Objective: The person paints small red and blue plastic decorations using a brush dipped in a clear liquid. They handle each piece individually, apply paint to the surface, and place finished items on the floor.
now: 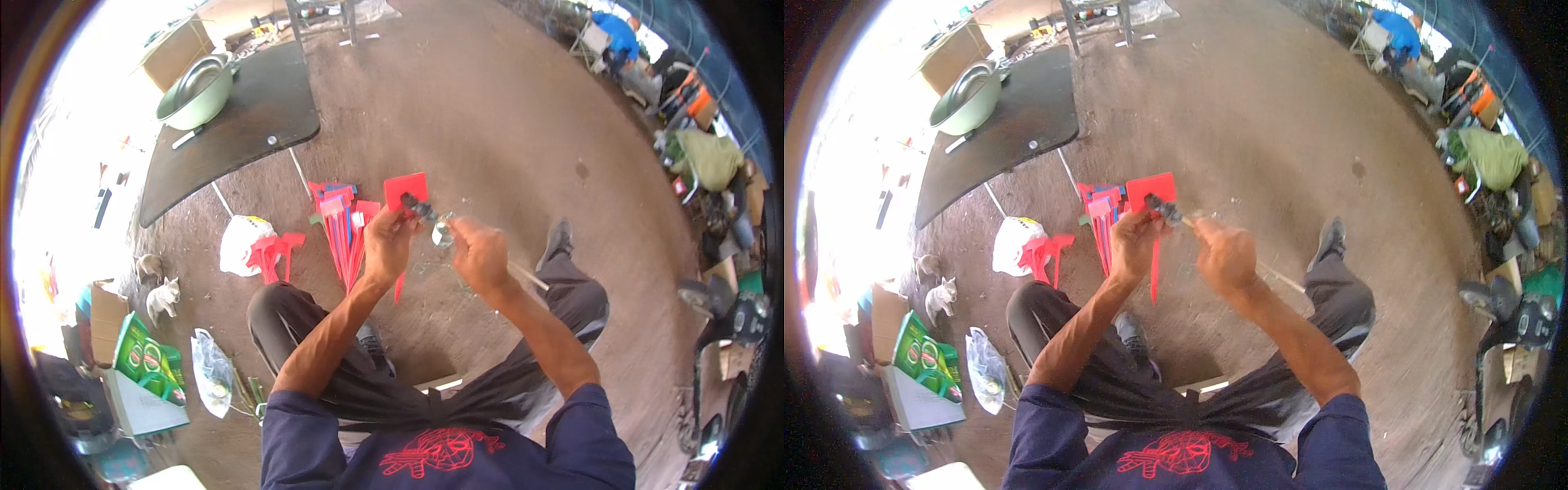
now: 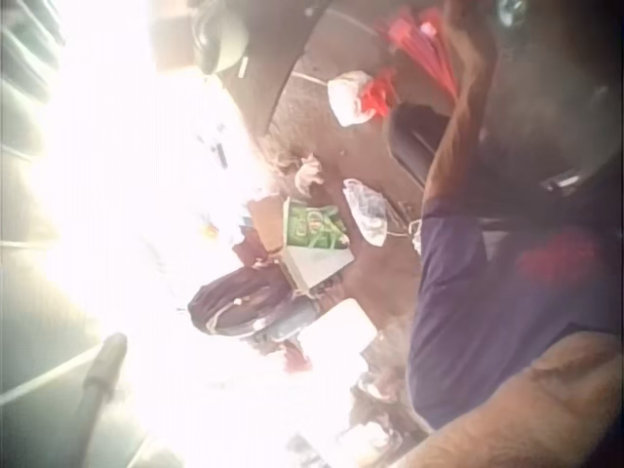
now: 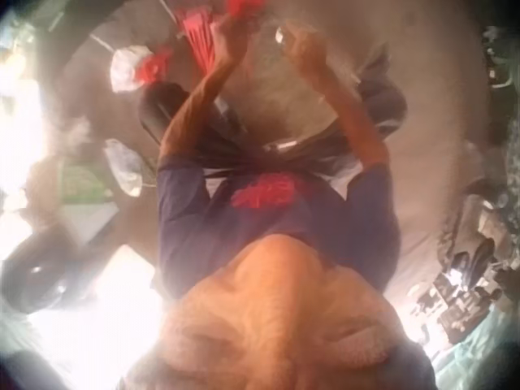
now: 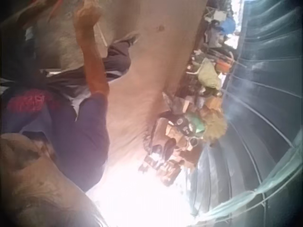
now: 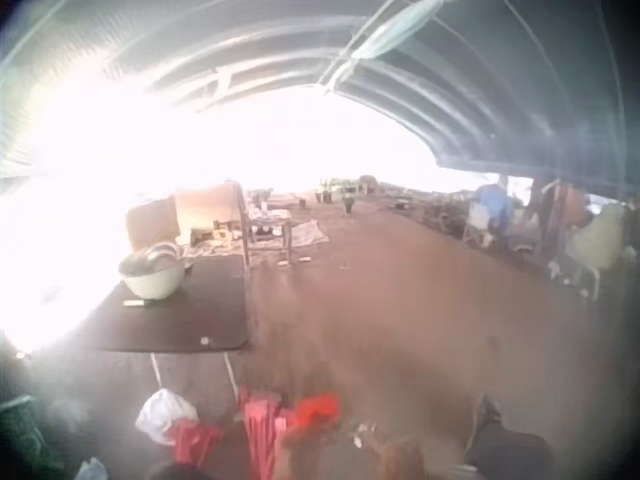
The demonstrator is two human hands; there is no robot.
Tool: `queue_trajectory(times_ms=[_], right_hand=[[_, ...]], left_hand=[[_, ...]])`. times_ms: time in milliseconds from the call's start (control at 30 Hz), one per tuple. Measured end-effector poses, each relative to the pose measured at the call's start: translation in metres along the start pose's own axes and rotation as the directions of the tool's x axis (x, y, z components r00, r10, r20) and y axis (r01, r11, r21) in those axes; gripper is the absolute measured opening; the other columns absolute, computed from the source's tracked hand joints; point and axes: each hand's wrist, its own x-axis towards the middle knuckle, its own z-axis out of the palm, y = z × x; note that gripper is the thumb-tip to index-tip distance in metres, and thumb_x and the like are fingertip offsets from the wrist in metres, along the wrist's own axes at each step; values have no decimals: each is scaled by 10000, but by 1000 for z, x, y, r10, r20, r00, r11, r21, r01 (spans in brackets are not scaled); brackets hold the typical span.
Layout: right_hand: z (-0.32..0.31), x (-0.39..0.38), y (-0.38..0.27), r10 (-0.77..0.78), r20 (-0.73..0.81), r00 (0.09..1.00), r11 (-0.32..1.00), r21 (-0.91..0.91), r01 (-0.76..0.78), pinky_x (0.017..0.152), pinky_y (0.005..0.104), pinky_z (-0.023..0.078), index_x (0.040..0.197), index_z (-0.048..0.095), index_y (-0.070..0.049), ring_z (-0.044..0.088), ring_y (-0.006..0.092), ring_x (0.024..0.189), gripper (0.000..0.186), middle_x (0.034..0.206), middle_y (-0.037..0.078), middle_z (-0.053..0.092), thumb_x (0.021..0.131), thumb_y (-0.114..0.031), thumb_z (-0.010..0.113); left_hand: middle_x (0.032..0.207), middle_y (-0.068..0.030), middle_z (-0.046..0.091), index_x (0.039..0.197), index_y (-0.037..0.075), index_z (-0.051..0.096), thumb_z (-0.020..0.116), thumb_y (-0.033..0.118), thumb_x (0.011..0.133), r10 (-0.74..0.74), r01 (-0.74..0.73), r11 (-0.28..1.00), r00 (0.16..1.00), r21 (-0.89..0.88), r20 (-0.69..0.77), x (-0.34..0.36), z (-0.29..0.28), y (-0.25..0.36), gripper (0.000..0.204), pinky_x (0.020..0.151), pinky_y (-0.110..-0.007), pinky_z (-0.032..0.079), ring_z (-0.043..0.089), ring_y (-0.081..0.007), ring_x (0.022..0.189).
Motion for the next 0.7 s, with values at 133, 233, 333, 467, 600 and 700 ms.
queue_trajectory(times_ms=[133, 233, 333, 467, 600, 700], right_hand=[[18, -6, 28, 62, -20, 998, 998, 29, -62, 568, 450, 485, 916, 663, -51, 649, 381, 692, 115, 773, 172, 656, 826, -22, 597], [23, -10, 19, 93, -42, 995, 979, 186, -83, 553, 458, 476, 873, 632, -40, 637, 388, 671, 62, 739, 174, 639, 837, -19, 586], [33, -9, 60, 253, 28, 967, 966, 53, -255, 550, 459, 467, 838, 617, -34, 631, 394, 667, 18, 719, 179, 626, 837, -35, 599], [40, -19, 62, 236, 45, 971, 961, 138, -240, 556, 454, 460, 833, 636, -31, 633, 397, 689, 29, 716, 186, 621, 836, -47, 611], [54, -29, 97, 432, 82, 898, 893, 103, -438, 561, 430, 464, 884, 668, -21, 631, 381, 667, 72, 751, 199, 641, 859, -50, 608], [33, -21, 87, 454, 79, 888, 865, 201, -460, 557, 400, 465, 921, 677, 0, 634, 349, 632, 88, 753, 205, 646, 874, -53, 627]], left_hand=[[1002, -43, 659, 1103, -28, 645, 560, -91, 921, -95, 95, 992, 995, 84, 0, 0, 12, -12, 211, 814, -303, 557, 642, -122, 902], [971, -31, 649, 1108, -34, 644, 570, -94, 915, -147, 147, 989, 989, 7, -23, 0, 15, -31, 216, 811, -307, 558, 636, -122, 875], [961, -33, 650, 1105, -43, 643, 586, -89, 908, -154, 154, 986, 988, 65, -7, 1, 18, -42, 211, 801, -315, 566, 639, -130, 870], [948, -43, 652, 1095, -50, 642, 615, -64, 901, -226, 226, 971, 974, 74, 3, 4, 14, -67, 197, 786, -324, 577, 649, -140, 869], [927, -67, 675, 1034, -46, 663, 636, -18, 897, -373, 373, 874, 926, 313, -63, 2, -5, -96, 142, 750, -319, 575, 657, -151, 802], [801, -57, 658, 973, -28, 675, 643, 32, 872, -340, 417, 816, 906, 401, -251, 14, -60, -137, 122, 688, -314, 534, 644, -137, 729]])
